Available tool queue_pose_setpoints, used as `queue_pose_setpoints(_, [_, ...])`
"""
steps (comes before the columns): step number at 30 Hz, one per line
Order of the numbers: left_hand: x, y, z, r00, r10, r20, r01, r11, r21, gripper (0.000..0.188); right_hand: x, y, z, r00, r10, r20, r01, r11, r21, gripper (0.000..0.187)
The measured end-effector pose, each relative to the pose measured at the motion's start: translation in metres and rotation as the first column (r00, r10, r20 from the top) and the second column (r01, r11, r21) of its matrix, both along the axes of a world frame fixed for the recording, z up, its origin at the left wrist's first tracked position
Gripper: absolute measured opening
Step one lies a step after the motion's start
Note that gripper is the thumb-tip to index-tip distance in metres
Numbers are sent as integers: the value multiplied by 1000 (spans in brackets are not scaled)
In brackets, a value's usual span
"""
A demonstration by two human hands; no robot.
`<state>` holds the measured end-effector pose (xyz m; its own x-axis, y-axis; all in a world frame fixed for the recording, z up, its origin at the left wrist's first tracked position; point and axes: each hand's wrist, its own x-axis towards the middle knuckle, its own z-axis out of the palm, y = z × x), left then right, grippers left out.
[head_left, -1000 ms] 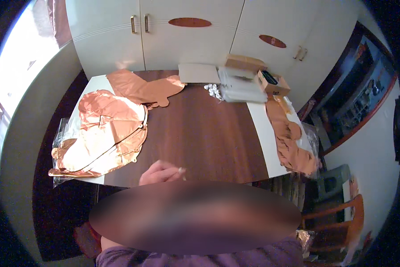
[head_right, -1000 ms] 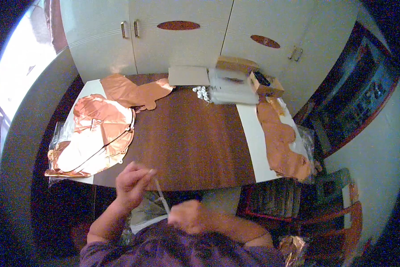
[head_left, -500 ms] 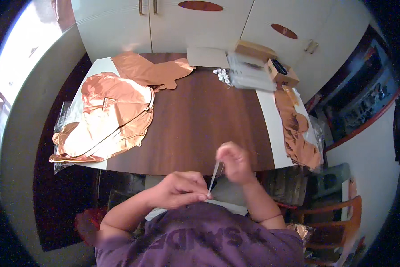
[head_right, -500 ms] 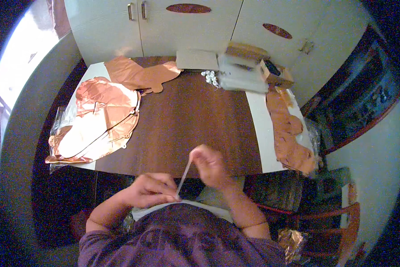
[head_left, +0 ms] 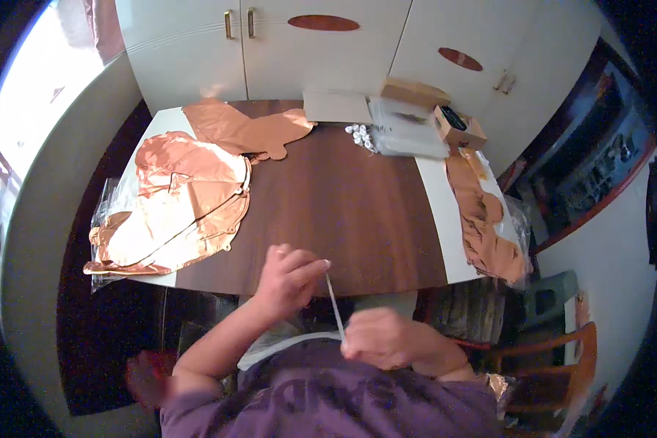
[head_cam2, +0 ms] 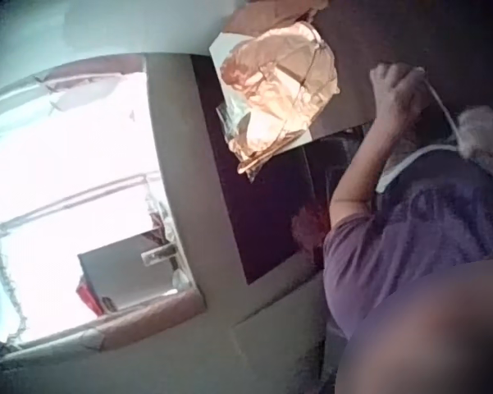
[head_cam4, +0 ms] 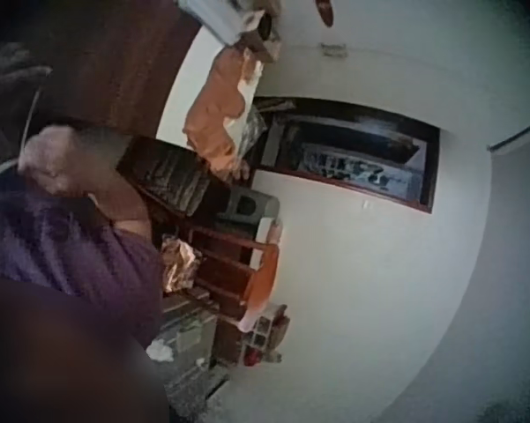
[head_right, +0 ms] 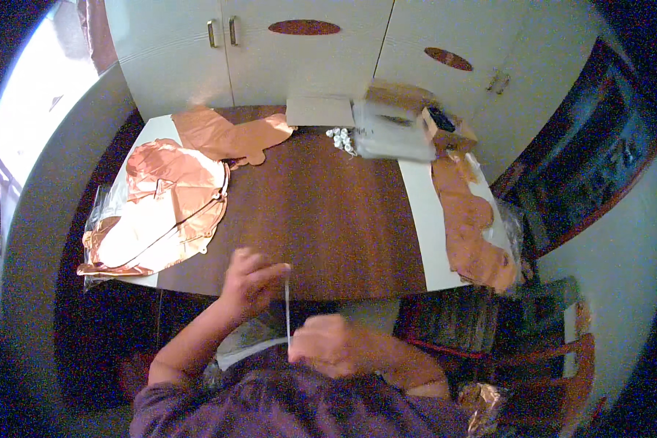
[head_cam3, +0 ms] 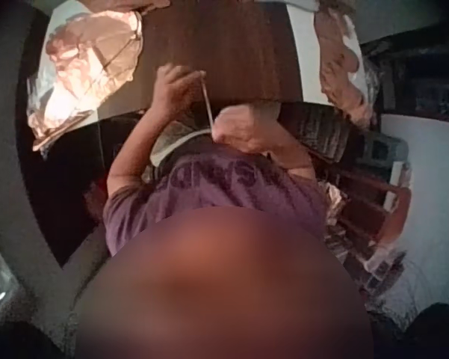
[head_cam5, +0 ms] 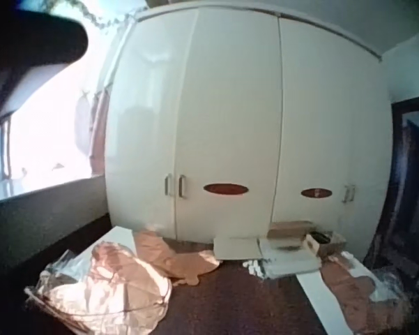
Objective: Tying white strings onto small plastic valves for balloons on a desk.
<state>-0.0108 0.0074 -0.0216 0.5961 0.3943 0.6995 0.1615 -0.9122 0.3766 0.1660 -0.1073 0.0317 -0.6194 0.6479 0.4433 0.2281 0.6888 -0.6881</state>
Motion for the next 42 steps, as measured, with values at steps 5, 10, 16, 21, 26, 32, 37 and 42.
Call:
queue_pose_setpoints(5, [10, -27, -5, 916, -402, 10, 399, 907, -136, 32, 20, 52, 12, 704, -699, -126, 697, 714, -67, 8])
queue_pose_setpoints(10, [-8, 2, 12, 996, -79, 36, 83, 991, -106, 26, 5, 27, -53, 972, -230, 39, 233, 946, -224, 8])
queue_pose_setpoints(16, [6, -13, -5, 953, -297, -64, 299, 954, 27, 32, 16, 54, 1, 718, -658, -228, 652, 750, -114, 19])
queue_pose_setpoints(21, [-8, -24, 30, 732, -631, 257, 679, 643, -353, 19, 5, 43, -58, 724, -685, -84, 639, 712, -292, 24])
queue_pose_setpoints(26, [-17, -17, 42, 919, -245, 308, 364, 829, -424, 16, -22, 7, -74, 969, -248, 9, 247, 959, -142, 12])
queue_pose_setpoints(32, [1, -23, 3, 939, -343, 29, 344, 935, -85, 33, 3, 48, -10, 822, -550, -150, 550, 834, -41, 12])
queue_pose_setpoints(37, [-18, -9, 12, 996, 19, 83, 2, 969, -246, 32, -8, 27, -48, 952, -302, -47, 295, 948, -116, 4])
queue_pose_setpoints(42, [-9, -20, 32, 934, -358, -23, 348, 920, -182, 26, 4, 47, -30, 909, -416, 16, 416, 906, -74, 2])
